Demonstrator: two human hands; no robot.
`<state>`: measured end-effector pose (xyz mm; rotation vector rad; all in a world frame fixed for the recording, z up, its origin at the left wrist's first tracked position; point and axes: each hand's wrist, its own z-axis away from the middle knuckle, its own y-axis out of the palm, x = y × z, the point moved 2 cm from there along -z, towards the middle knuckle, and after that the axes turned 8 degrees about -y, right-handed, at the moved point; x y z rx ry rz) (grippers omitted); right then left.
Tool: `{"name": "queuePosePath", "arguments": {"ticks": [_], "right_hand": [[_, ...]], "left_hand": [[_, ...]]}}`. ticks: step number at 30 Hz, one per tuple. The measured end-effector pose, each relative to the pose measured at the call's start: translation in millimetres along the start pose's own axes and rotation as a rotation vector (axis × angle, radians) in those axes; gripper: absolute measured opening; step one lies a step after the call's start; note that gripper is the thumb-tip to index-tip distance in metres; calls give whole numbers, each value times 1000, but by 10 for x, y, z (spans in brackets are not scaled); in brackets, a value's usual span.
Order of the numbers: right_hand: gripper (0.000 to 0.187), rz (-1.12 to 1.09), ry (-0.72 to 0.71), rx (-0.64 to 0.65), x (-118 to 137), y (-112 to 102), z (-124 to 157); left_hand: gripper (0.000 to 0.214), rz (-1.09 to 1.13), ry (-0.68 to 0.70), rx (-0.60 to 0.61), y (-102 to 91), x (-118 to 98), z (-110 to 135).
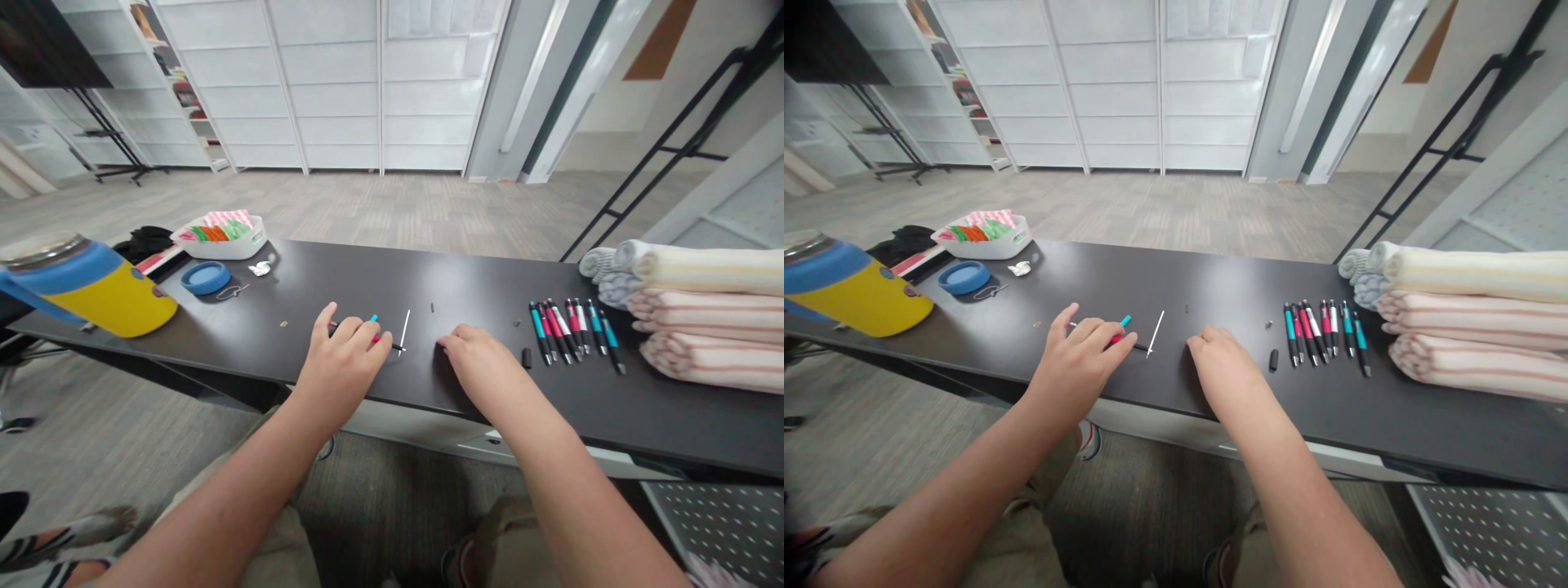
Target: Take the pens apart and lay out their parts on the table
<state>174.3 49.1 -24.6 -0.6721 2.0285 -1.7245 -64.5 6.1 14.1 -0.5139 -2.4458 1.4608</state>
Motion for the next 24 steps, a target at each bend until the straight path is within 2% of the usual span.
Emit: {"name": "queuePosePath", "arguments": {"ticks": [3,7,11,14,18,24], "right_hand": [[23,48,-3,-4,-6,18,26],[17,30,23,-59,13,-32,75],[6,-277,78,-167,26,-109,139],[6,-493,91,-277,14,-138,176],[16,-586,59,-359,10,-132,189],[10,-668,108,-353,48,-111,163]], "left_hand": [[27,8,15,-29,-33,-51,-43],[27,-40,20,-23,34,-66,-72],[28,-34,-21,-24,111,-53,-85],[28,5,-24,-32,135,-53,-94],[28,29,-7,-43,156,-51,-96],[28,45,-8,-52,165,-55,-83]]}}
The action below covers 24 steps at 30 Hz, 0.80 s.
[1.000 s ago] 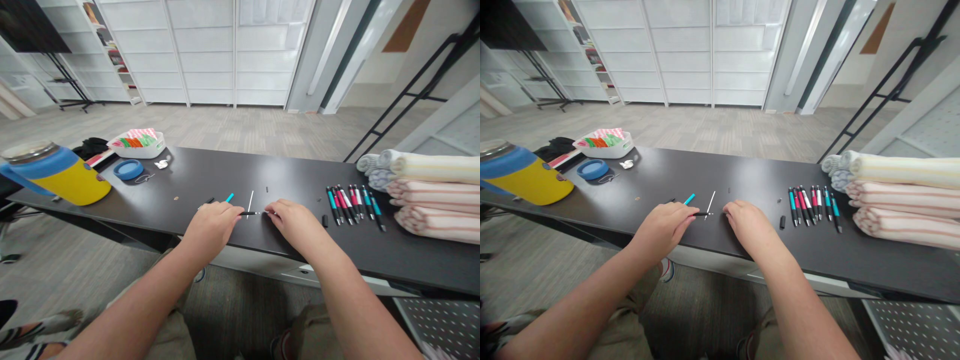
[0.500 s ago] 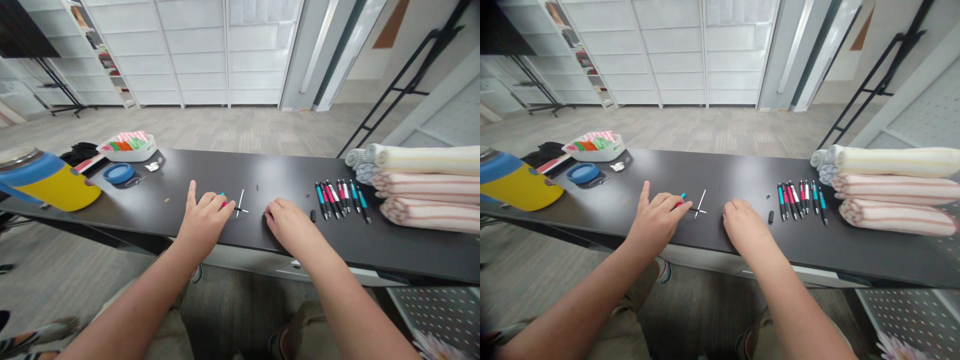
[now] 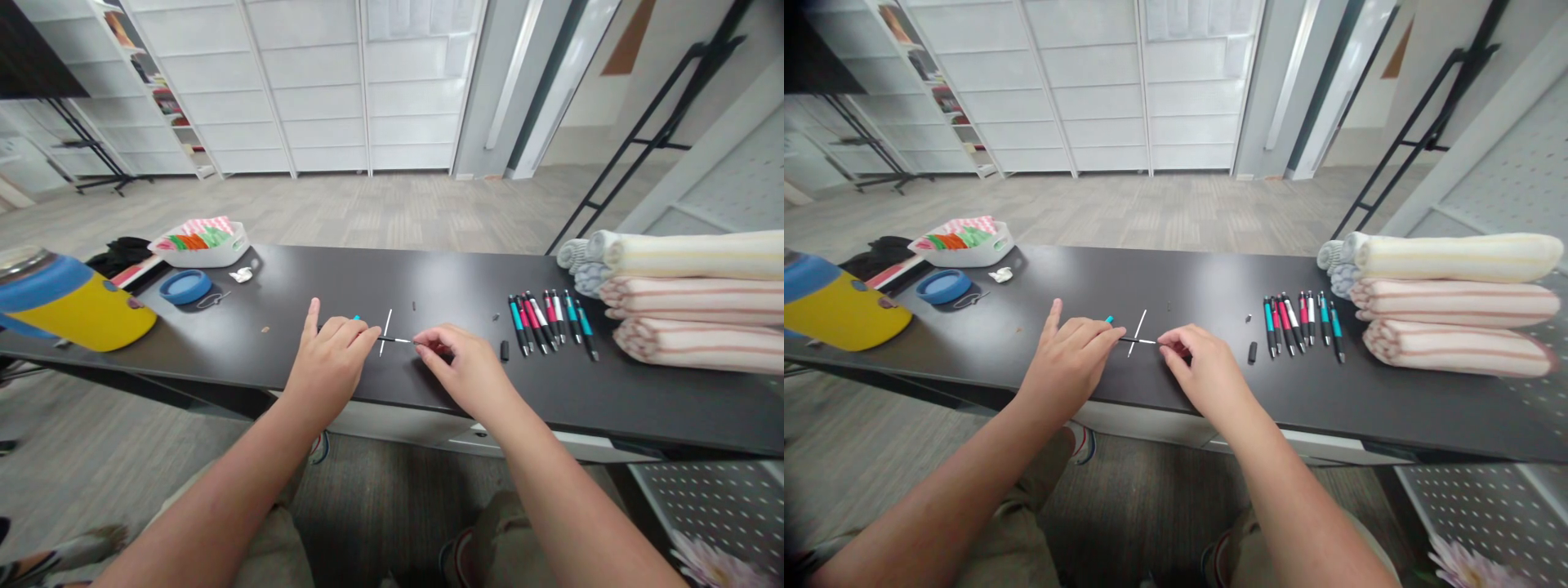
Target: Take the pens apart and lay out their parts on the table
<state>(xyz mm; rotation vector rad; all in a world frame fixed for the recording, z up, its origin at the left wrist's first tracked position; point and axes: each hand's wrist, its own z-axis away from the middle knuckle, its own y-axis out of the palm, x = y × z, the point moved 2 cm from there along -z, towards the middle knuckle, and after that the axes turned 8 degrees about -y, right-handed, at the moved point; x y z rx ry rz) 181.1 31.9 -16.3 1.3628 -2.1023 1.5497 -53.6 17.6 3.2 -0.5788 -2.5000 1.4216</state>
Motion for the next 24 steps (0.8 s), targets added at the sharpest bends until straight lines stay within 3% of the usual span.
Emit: {"name": "queuePosePath", "arguments": {"ticks": [24], "right_hand": [[9,-16,5,-13,33,42,1]], "left_hand": [[31,31,-3,-5,-14,-4,9]]}}
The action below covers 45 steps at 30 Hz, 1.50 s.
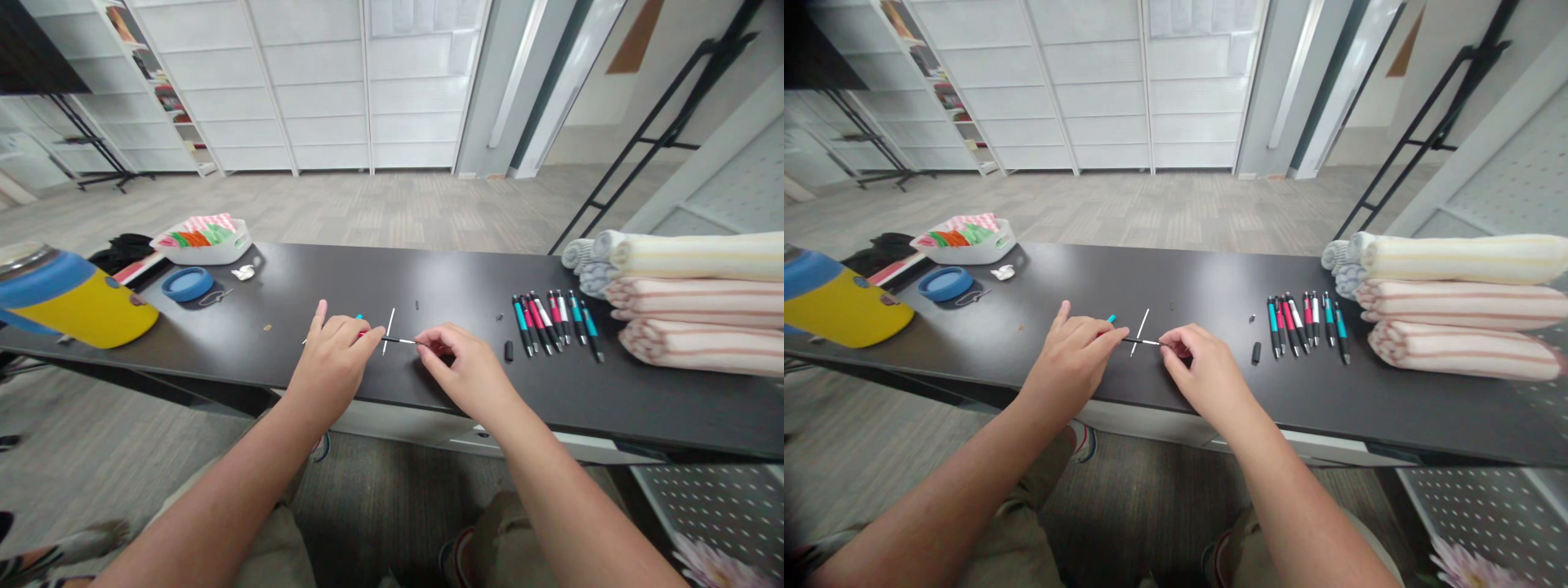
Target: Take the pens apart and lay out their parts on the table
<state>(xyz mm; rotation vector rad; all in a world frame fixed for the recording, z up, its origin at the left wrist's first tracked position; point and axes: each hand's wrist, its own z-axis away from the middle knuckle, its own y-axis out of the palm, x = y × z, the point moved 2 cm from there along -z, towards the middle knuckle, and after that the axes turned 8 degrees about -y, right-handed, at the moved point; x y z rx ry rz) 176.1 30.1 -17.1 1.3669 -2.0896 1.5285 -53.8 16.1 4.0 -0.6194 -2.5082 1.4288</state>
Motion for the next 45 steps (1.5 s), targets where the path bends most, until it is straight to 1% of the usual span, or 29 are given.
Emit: {"name": "queuePosePath", "arguments": {"ticks": [10,15,20,23,27,31,32,35,36,38,42,45], "right_hand": [[8,-19,-20,9,68,18,-4],[6,-27,-28,15,53,43,2],[5,-25,-71,22,67,48,4],[9,-19,-88,16,92,33,-3],[11,-33,-95,24,114,16,-7],[11,-32,-93,34,119,13,-3],[11,-28,-92,32,119,14,-1],[11,-23,-91,25,123,24,4],[11,-26,-95,26,127,30,5],[11,-34,-109,29,138,43,7],[10,-35,-145,51,162,59,8],[11,-25,-165,71,173,60,13]], "left_hand": [[31,14,20,1,23,-51,18],[31,13,22,1,26,-63,17],[29,10,25,-7,-4,-115,7],[23,15,6,14,-26,-155,-10],[16,-17,-18,73,-25,-185,-26],[17,-76,-14,98,12,-170,-15],[18,-82,-4,97,23,-164,-8],[39,-69,48,98,51,-167,11],[42,-55,65,106,57,-177,14],[38,-26,89,132,68,-208,12],[18,-15,100,155,77,-255,-7],[21,-14,114,157,81,-251,-15]]}}
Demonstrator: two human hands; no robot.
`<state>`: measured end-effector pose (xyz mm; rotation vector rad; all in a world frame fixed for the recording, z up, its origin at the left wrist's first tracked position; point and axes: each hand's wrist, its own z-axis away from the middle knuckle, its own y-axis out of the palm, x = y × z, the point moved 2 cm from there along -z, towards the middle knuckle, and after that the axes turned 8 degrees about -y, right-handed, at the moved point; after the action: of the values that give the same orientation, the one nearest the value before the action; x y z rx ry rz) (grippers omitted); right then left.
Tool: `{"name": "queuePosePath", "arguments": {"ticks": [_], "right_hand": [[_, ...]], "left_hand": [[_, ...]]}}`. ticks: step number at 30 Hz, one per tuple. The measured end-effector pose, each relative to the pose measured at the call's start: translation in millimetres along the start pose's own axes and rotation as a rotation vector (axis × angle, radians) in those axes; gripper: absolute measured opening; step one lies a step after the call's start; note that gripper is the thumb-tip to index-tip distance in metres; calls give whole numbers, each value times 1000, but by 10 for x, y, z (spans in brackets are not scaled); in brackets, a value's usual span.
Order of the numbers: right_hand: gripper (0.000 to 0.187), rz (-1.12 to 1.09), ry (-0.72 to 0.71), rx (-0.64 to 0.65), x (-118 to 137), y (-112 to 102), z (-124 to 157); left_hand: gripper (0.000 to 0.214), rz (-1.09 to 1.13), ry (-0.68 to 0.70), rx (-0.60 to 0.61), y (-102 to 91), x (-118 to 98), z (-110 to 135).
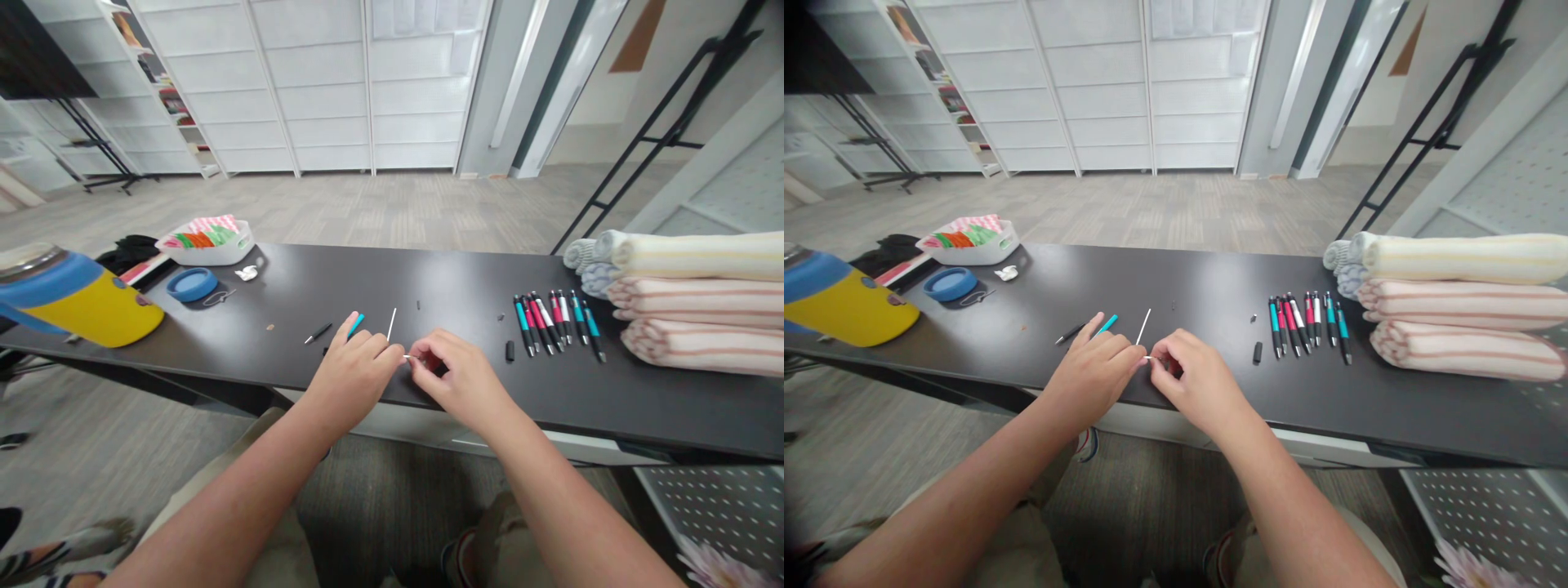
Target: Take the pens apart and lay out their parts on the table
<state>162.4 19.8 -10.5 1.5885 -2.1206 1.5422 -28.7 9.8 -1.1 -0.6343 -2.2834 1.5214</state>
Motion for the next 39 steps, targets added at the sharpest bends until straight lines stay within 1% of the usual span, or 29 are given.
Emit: {"name": "queuePosePath", "arguments": {"ticks": [4,7,9,12,15,18,21,26,30,32,34,37,39], "right_hand": [[11,-1,-12,14,2,0,2],[9,-19,-31,29,-19,1,2],[7,-41,-42,30,-45,-1,7],[12,-61,-29,4,-89,-7,22],[15,-83,39,-16,-112,-11,40],[9,-110,133,-39,-107,-19,48],[5,-141,185,-34,-84,-13,45],[11,-212,227,-31,-90,36,50],[25,-397,278,-79,-140,58,67],[26,-459,285,-100,-144,44,70],[23,-471,271,-110,-115,13,67],[23,-482,245,-146,-20,-65,56],[23,-477,230,-177,57,-128,48]], "left_hand": [[18,46,37,53,6,20,3],[20,72,3,96,3,38,4],[21,105,-22,101,-7,48,4],[21,142,-37,88,-27,60,3],[21,146,-43,74,-43,68,3],[20,163,-47,64,-47,64,6],[20,190,-46,52,-33,49,17],[22,231,-59,38,6,40,35],[20,315,-69,14,3,56,31],[19,359,-78,-1,-8,54,25],[19,417,-87,-18,-26,35,19],[19,531,-105,-48,-67,-27,8],[17,610,-140,-76,-97,-80,0]]}}
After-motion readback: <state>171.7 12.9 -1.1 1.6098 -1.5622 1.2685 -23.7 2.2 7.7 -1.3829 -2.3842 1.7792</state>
